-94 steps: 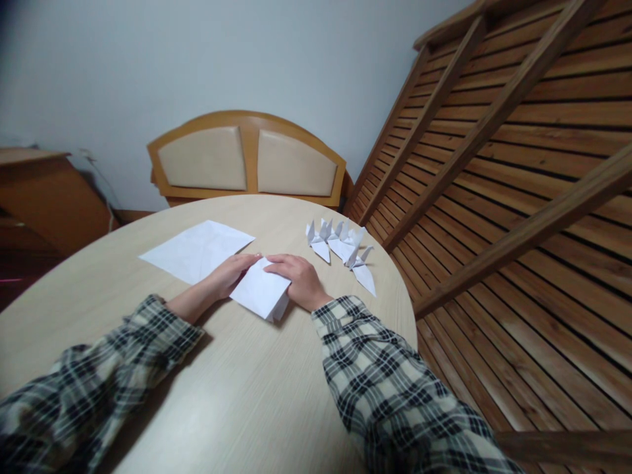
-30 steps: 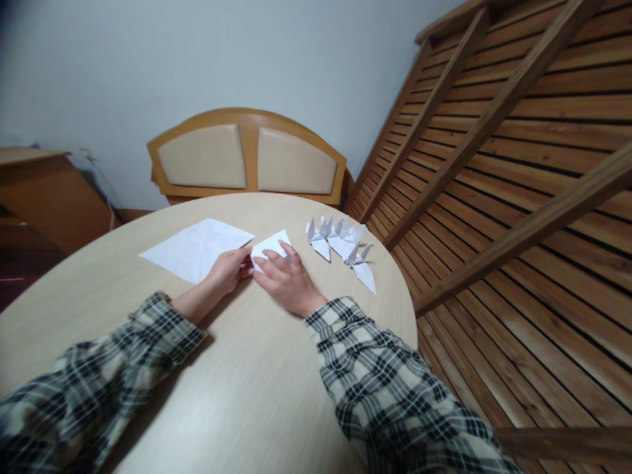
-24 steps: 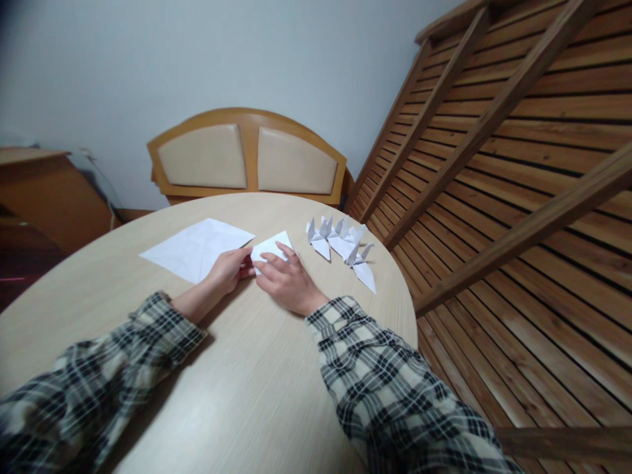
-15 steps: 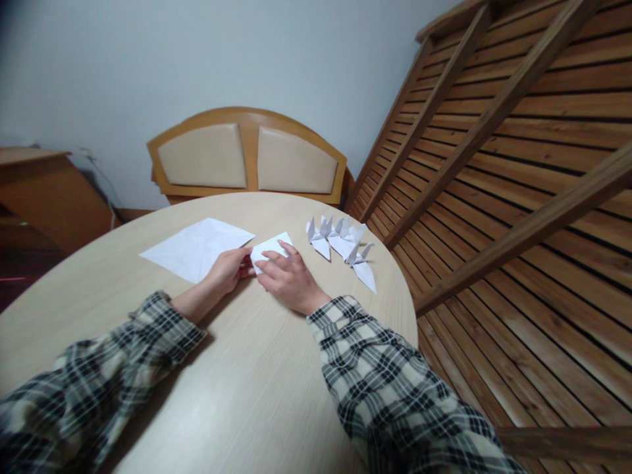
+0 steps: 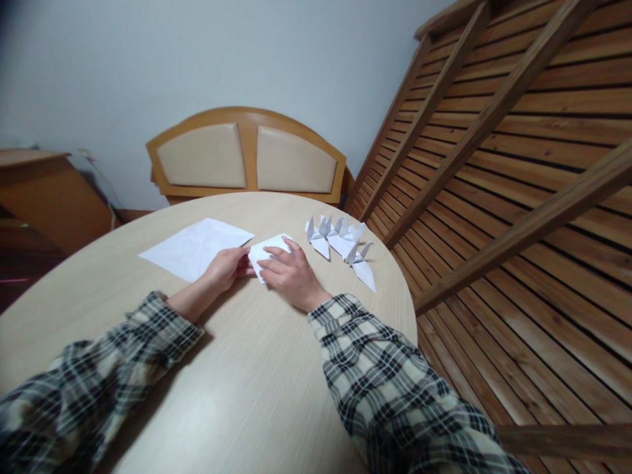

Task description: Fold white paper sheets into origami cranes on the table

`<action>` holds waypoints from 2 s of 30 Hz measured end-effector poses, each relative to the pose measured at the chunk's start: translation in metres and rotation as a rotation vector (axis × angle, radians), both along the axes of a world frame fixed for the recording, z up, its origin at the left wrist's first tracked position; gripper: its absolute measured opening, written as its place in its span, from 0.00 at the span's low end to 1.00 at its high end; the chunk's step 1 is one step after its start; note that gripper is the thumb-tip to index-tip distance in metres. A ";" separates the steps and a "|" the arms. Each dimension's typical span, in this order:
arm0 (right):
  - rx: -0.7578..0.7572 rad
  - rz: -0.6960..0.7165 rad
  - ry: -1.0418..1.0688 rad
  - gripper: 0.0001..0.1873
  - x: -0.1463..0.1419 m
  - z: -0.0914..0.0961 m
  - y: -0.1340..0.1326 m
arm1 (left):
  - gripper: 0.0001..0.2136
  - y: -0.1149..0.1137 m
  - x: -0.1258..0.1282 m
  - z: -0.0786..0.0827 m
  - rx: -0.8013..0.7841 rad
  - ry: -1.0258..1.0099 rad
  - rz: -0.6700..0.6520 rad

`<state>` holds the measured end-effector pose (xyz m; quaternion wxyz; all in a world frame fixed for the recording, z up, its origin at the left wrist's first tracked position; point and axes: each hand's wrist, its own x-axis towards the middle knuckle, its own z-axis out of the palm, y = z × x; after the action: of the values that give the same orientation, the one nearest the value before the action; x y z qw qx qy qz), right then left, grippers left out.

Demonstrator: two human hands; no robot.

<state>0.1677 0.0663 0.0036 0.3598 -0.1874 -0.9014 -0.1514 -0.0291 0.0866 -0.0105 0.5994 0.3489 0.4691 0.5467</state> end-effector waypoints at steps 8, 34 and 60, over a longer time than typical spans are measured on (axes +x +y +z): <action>-0.015 0.010 -0.012 0.10 0.002 0.000 0.002 | 0.08 -0.005 -0.003 0.007 0.009 0.024 -0.053; -0.597 -0.109 0.639 0.22 0.000 -0.012 0.013 | 0.09 -0.007 -0.009 0.003 0.445 0.667 0.228; -1.052 -0.052 0.607 0.12 -0.004 -0.013 0.017 | 0.10 -0.020 -0.001 0.007 0.580 0.776 0.053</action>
<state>0.1641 0.0837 -0.0095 0.4561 -0.3971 -0.7075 0.3657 -0.0300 0.0668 -0.0035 0.2443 0.6677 0.4949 0.4996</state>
